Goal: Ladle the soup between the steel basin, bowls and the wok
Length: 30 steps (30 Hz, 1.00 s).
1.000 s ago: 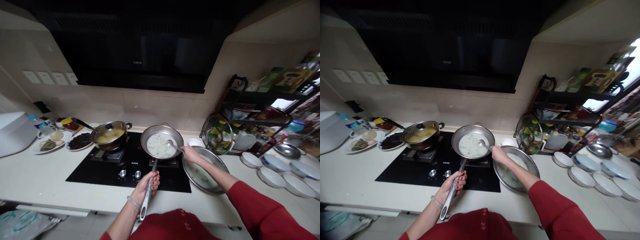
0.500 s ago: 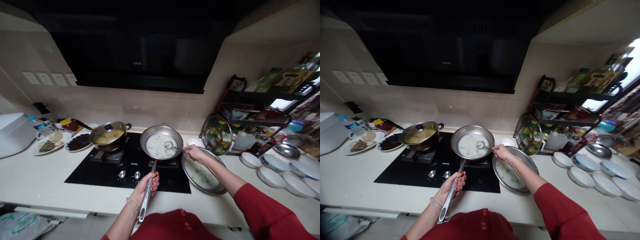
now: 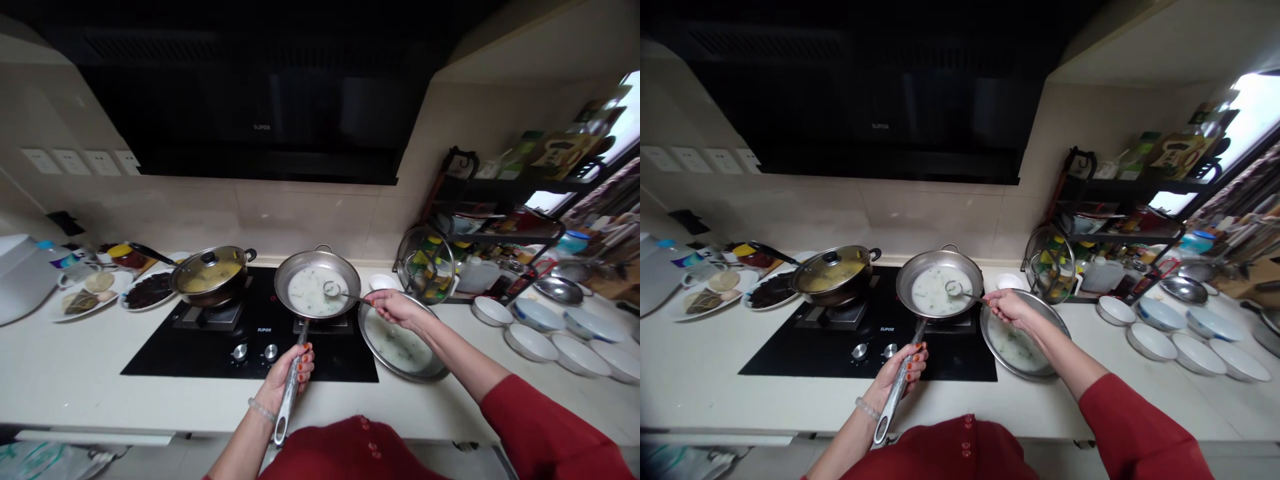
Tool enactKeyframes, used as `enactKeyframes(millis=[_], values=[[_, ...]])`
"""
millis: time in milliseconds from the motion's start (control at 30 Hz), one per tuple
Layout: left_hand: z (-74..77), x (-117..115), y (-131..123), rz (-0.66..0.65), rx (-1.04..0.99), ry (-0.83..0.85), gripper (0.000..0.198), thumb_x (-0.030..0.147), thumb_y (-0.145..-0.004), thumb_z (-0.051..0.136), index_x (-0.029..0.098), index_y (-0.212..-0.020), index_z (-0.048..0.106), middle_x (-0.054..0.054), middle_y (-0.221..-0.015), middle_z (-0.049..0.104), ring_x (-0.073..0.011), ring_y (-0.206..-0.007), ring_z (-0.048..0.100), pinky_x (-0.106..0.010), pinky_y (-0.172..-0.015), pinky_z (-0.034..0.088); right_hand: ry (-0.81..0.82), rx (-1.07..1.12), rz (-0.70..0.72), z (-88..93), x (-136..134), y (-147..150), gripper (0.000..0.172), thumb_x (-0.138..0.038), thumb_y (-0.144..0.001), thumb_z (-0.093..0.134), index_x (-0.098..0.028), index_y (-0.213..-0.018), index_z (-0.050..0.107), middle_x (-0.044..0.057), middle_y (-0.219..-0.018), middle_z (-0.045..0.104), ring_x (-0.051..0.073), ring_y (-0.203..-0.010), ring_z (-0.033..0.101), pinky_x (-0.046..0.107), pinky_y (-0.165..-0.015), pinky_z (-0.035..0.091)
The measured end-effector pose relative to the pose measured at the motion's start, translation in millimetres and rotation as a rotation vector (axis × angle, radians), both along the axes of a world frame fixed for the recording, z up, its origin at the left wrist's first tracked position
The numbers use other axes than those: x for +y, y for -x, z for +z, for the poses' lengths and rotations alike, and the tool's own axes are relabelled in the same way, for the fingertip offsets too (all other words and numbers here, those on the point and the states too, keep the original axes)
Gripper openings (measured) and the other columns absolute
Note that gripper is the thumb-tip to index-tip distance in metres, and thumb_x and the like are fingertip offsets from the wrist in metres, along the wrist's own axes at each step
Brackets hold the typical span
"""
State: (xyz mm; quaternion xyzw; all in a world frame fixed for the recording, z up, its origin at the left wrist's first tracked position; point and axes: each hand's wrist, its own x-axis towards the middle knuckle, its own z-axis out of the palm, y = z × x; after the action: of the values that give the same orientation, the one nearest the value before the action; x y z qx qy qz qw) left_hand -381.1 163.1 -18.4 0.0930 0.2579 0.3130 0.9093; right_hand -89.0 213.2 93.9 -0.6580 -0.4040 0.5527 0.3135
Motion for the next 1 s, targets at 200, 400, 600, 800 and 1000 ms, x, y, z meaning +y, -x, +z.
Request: enactKeyframes(millis=[200,400,600,800,1000], values=[[0.0,0.6,0.5,-0.041,0.002,0.000,0.019,0.027,-0.078,0.063,0.016,-0.073,0.049,0.008,-0.052,0.032,-0.0035,-0.035,0.033,-0.013,-0.032,0.021,-0.029,0.056,-0.079,20.0,-36.4,-33.3,0.041,-0.014,-0.066,0.054,-0.012,-0.107,0.057,-0.007,-0.046,0.045,0.004,-0.033,0.027,0.015,-0.035,0.011],[-4.8,-0.3,0.5,0.001,0.009,-0.041,0.017,0.027,-0.079,0.062,0.016,-0.079,0.050,0.007,-0.056,0.036,-0.0039,-0.038,0.034,-0.013,-0.032,0.023,-0.051,-0.025,-0.181,6.1,-85.4,-83.6,0.054,-0.025,-0.065,0.055,-0.010,-0.116,0.055,-0.008,-0.048,0.042,0.005,-0.035,0.027,0.017,-0.037,0.013],[-5.9,-0.7,0.6,0.032,-0.002,-0.017,0.015,0.023,-0.079,0.062,0.015,-0.081,0.050,0.006,-0.059,0.038,-0.0031,-0.039,0.034,-0.012,-0.032,0.023,-0.222,-0.620,-0.035,-51.2,-117.9,-115.3,0.043,-0.028,-0.072,0.044,-0.010,-0.105,0.066,0.006,-0.057,0.061,0.021,-0.054,0.059,0.029,-0.052,0.043],[4.9,-2.2,-1.0,0.031,0.008,0.008,0.015,0.022,-0.078,0.063,0.015,-0.076,0.049,0.007,-0.056,0.037,-0.0020,-0.037,0.031,-0.012,-0.032,0.022,-0.229,-1.356,0.288,-79.6,-148.2,-111.7,0.052,-0.011,-0.074,0.043,-0.021,-0.122,0.062,0.014,-0.082,0.072,0.028,-0.070,0.069,0.033,-0.062,0.046],[6.3,-1.8,-0.4,0.001,0.013,-0.008,0.016,0.024,-0.078,0.063,0.016,-0.076,0.049,0.008,-0.053,0.035,-0.0022,-0.036,0.031,-0.012,-0.032,0.018,-0.301,-1.280,0.150,-54.5,-130.2,-99.7,0.049,-0.019,-0.082,0.040,-0.021,-0.128,0.057,0.013,-0.093,0.072,0.029,-0.075,0.069,0.035,-0.064,0.048]])
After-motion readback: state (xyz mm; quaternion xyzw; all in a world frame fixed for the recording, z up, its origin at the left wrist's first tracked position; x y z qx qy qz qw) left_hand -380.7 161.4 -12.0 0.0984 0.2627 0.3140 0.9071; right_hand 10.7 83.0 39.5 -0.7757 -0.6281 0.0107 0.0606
